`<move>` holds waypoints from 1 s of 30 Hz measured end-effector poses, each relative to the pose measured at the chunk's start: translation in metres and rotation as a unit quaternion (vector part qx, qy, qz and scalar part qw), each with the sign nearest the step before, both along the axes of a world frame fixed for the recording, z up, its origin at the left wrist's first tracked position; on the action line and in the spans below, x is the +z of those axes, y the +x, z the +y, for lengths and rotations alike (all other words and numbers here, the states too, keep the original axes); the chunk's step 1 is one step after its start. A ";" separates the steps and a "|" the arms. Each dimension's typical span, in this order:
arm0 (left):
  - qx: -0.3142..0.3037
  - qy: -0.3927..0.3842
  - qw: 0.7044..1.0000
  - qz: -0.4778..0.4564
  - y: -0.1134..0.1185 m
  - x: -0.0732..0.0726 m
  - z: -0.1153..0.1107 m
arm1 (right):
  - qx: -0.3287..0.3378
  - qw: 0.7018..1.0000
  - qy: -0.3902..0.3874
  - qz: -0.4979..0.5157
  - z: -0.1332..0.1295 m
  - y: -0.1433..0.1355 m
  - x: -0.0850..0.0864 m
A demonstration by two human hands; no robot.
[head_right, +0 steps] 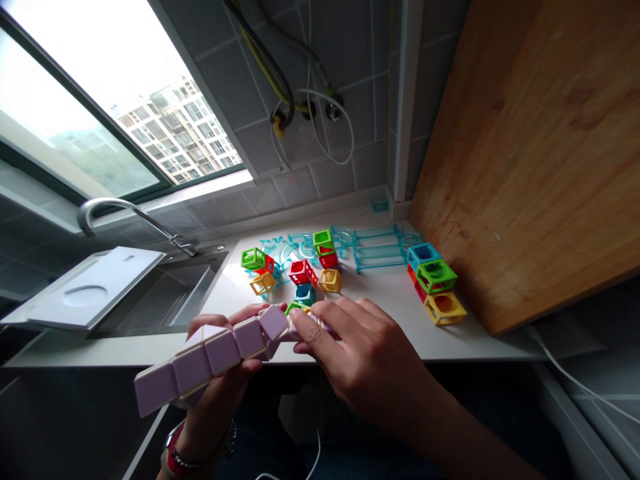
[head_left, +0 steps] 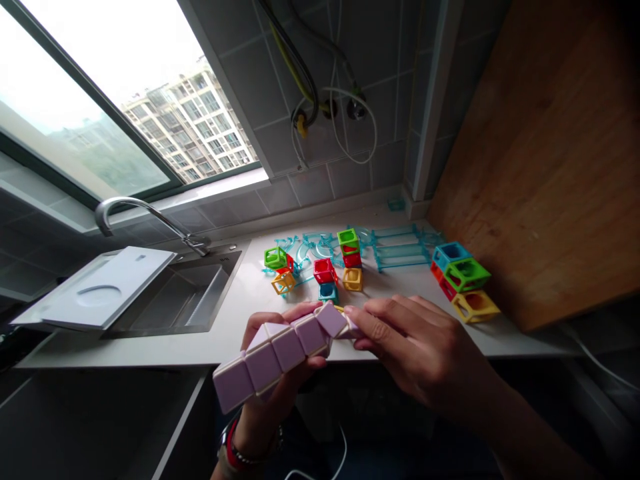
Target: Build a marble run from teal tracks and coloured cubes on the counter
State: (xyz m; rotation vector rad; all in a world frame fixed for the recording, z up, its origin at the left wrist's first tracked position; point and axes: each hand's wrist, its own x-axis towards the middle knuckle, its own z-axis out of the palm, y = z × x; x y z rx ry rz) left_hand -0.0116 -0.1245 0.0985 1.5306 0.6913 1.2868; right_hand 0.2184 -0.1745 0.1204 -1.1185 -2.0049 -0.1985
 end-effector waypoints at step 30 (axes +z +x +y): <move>0.058 0.041 0.997 -0.006 0.018 0.010 -0.013 | 0.072 0.923 -0.225 0.303 -0.022 -0.020 0.005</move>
